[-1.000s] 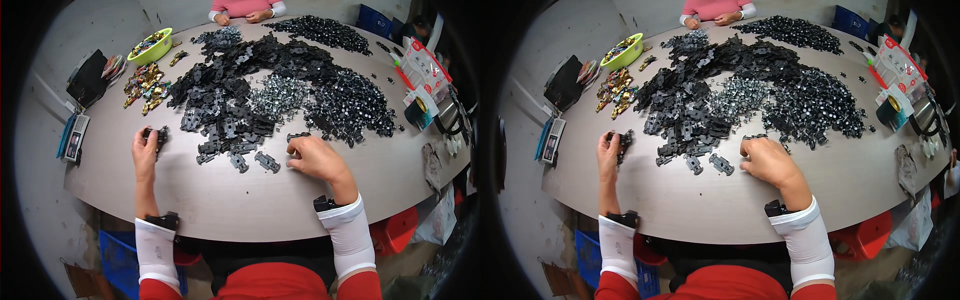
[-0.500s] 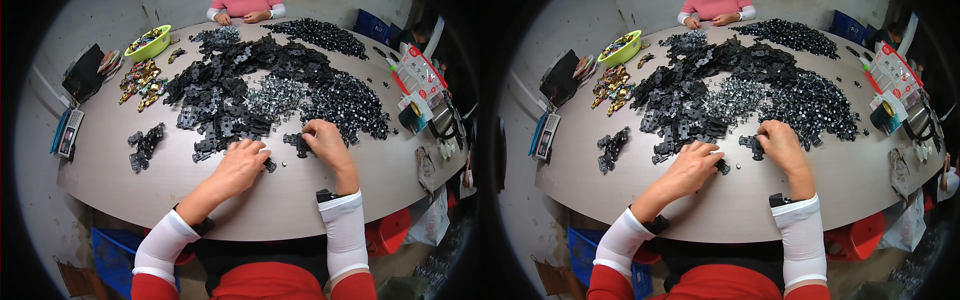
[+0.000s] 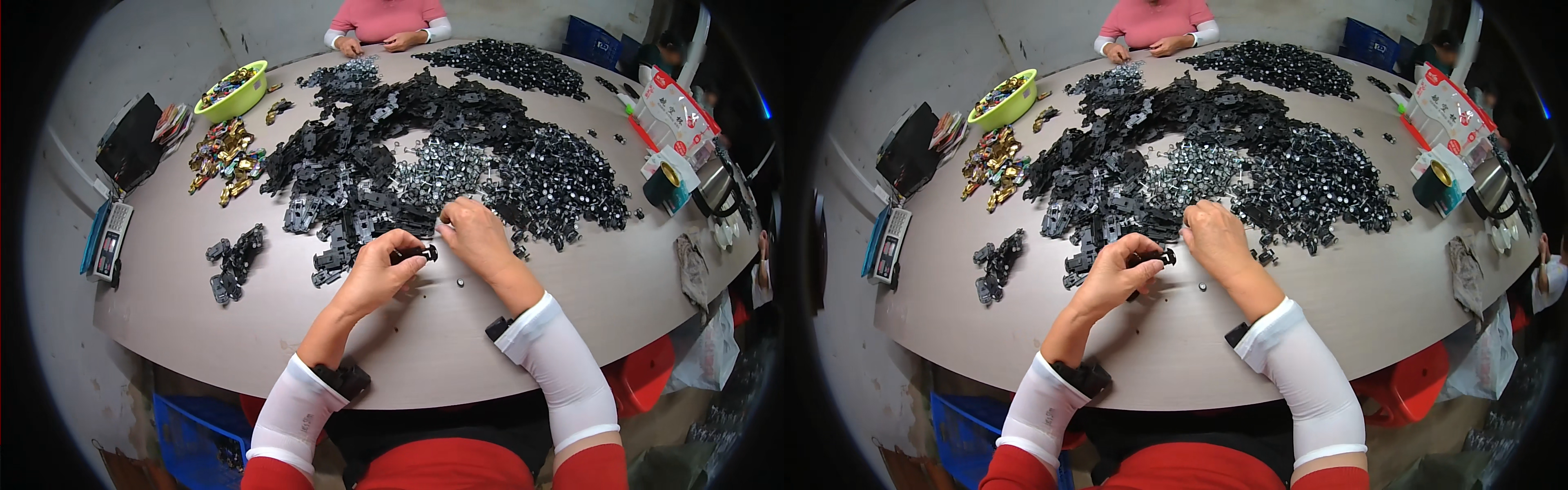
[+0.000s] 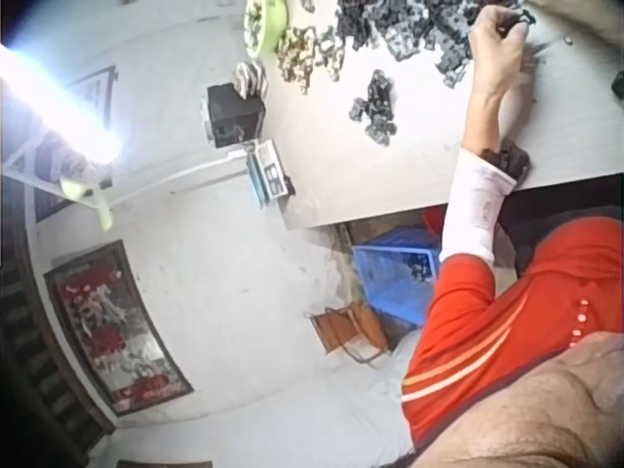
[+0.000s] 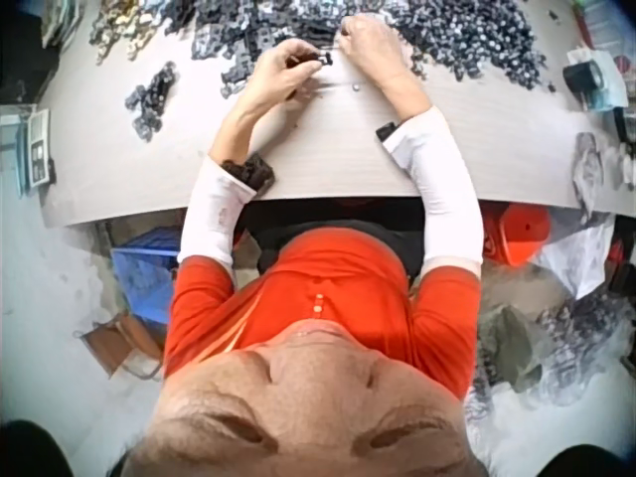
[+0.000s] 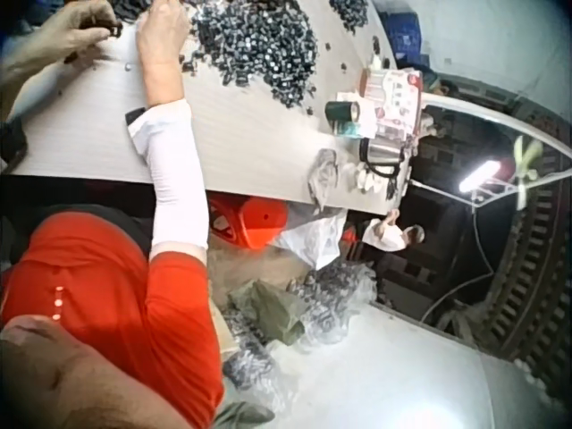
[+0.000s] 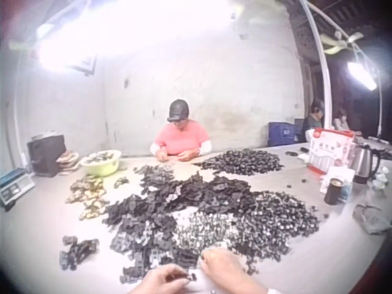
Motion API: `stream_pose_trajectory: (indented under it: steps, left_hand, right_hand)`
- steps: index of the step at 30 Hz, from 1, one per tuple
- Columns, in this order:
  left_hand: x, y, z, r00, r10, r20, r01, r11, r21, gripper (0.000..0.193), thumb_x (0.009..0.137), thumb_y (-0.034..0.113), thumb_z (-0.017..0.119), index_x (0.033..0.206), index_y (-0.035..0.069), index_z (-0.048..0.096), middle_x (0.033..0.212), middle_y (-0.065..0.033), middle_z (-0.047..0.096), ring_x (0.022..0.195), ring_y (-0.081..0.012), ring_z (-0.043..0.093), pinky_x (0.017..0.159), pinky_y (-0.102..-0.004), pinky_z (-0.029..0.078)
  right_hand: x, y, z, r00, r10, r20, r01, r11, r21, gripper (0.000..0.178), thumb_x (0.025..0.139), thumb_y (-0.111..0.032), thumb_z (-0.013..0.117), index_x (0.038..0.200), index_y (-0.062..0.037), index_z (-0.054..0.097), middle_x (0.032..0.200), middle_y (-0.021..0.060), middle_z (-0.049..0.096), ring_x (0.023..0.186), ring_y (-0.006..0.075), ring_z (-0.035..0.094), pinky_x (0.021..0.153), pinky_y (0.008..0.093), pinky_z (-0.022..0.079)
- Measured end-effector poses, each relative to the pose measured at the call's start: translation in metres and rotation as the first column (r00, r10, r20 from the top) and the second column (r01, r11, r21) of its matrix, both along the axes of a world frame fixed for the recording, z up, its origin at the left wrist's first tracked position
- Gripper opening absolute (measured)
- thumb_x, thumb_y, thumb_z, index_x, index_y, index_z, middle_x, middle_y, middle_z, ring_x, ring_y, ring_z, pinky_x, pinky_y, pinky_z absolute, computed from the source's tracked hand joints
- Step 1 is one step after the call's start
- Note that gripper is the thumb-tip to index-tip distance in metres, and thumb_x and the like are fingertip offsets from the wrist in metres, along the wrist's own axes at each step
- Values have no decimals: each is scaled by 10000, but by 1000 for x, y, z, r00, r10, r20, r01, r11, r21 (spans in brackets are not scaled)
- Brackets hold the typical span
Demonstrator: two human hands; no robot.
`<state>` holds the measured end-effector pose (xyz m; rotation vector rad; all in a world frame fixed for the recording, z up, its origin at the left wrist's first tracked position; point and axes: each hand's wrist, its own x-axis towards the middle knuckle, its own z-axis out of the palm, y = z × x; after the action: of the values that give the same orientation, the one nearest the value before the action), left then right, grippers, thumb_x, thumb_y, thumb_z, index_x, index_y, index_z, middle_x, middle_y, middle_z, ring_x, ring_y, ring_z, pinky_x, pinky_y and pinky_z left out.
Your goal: The person sits at a table and assembles small black lock mechanisms by hand. They pick up individual components from large piles on the table, fit them together, and place the assembled units into a growing stack.
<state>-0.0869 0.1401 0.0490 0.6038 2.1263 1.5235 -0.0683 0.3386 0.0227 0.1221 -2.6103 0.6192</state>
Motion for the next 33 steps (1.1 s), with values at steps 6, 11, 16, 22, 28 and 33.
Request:
stream_pose_trajectory:
  steps: [6,11,16,22,28,33]
  left_hand:
    - [-10,-10,-9,977,-4,211,-42,976,213,251,932,136,649,1148,10,629,815,2,623,690,-71,574,625,-221,492]
    - [-8,-11,-18,980,-31,197,-2,986,170,305,932,152,654,1206,24,610,833,17,620,710,-61,563,654,-215,485]
    - [-4,-7,-17,930,29,366,-148,942,300,297,903,125,693,1163,13,600,876,-6,630,722,-76,581,663,-224,501]
    - [-2,-6,-20,837,45,545,-324,844,428,210,916,121,680,1088,3,657,919,-39,669,801,-102,617,701,-244,533]
    - [-3,-7,-34,823,23,568,-379,767,518,192,919,107,669,1075,-6,671,946,-42,679,822,-103,613,732,-253,516]
    - [1,-5,-28,858,59,510,-366,767,527,178,920,103,666,1061,-4,682,933,-38,679,803,-98,601,728,-251,498]
  right_hand:
    - [2,6,2,997,34,69,-28,996,-81,65,785,-86,685,810,-29,668,858,121,644,814,287,642,709,393,511]
    - [28,0,27,986,159,-42,-165,944,-287,95,759,-60,715,836,-25,671,951,129,643,902,277,637,784,368,511]
    - [42,-19,26,953,286,-100,-300,933,-196,93,767,-33,717,844,-43,666,1097,118,671,990,284,634,862,376,511]
    - [40,-22,24,946,303,-118,-320,933,-165,205,758,-20,725,937,-28,627,973,116,651,917,289,633,791,375,518]
    - [38,-29,21,946,303,-112,-322,915,-245,293,757,-11,730,1019,-23,599,913,115,618,844,302,624,742,388,508]
    - [39,-34,21,945,292,-146,-318,923,-217,343,757,4,726,1068,-8,583,941,129,631,870,302,636,764,383,519]
